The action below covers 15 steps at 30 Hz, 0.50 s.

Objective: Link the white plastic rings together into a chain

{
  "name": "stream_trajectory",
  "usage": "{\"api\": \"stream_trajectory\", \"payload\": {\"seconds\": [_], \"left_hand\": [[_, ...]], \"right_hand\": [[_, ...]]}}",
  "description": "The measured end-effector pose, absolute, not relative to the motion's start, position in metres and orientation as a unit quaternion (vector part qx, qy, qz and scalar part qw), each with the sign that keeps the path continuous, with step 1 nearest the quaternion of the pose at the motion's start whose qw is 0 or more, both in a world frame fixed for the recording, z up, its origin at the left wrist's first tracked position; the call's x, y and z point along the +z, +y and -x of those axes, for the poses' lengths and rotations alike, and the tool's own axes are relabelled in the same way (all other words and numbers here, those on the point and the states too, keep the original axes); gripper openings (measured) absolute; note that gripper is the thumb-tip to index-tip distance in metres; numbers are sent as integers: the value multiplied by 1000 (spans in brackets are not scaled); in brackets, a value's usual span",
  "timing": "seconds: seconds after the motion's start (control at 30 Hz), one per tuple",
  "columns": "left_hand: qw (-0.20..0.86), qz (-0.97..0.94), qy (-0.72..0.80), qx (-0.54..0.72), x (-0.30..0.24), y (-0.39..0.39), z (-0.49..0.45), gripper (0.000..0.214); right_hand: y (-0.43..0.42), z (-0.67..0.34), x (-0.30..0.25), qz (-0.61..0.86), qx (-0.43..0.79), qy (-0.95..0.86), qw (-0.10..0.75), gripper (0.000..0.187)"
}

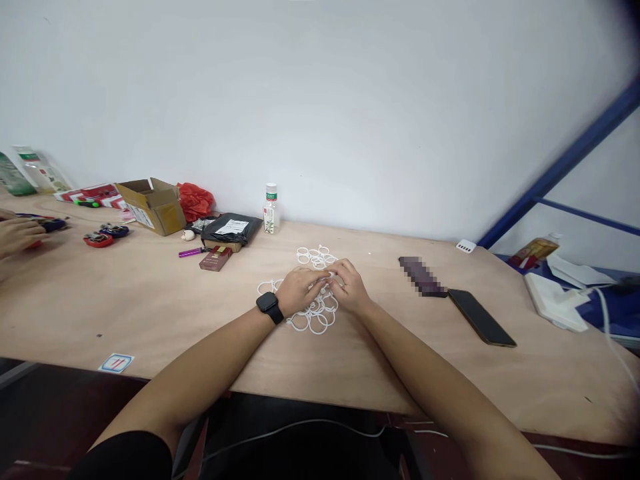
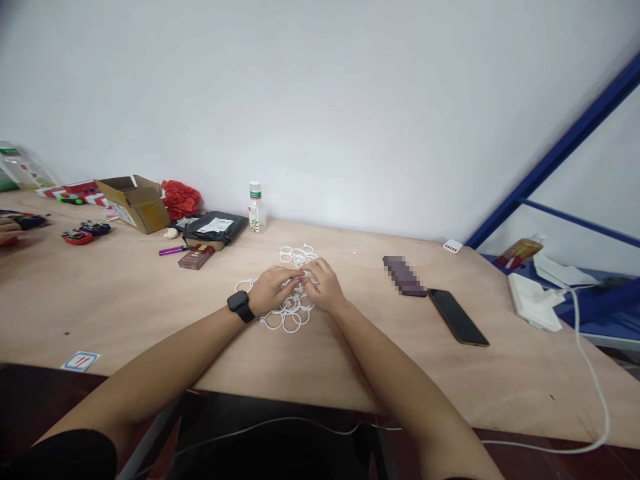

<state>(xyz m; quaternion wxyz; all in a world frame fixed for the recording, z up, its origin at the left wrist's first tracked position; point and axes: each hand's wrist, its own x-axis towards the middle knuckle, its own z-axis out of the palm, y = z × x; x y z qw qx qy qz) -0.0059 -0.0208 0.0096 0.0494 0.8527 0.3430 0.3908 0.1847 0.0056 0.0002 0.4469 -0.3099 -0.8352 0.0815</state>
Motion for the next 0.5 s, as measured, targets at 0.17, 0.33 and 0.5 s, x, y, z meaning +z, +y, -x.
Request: {"api": "stream_trajectory", "payload": {"seconds": [0.17,0.33,0.5], "left_hand": [[29,-853,390,345,11,-15,13,22],[37,-860,401,313,10,-13,13,29],[36,-844,422,330,12,-14,12,25]], "right_hand": [[5,-184,0,358,57,-815,453,32],[3,-184,-1,333,58,-830,444,25],[3,-185,-3,318,69,-848,419,26]]}}
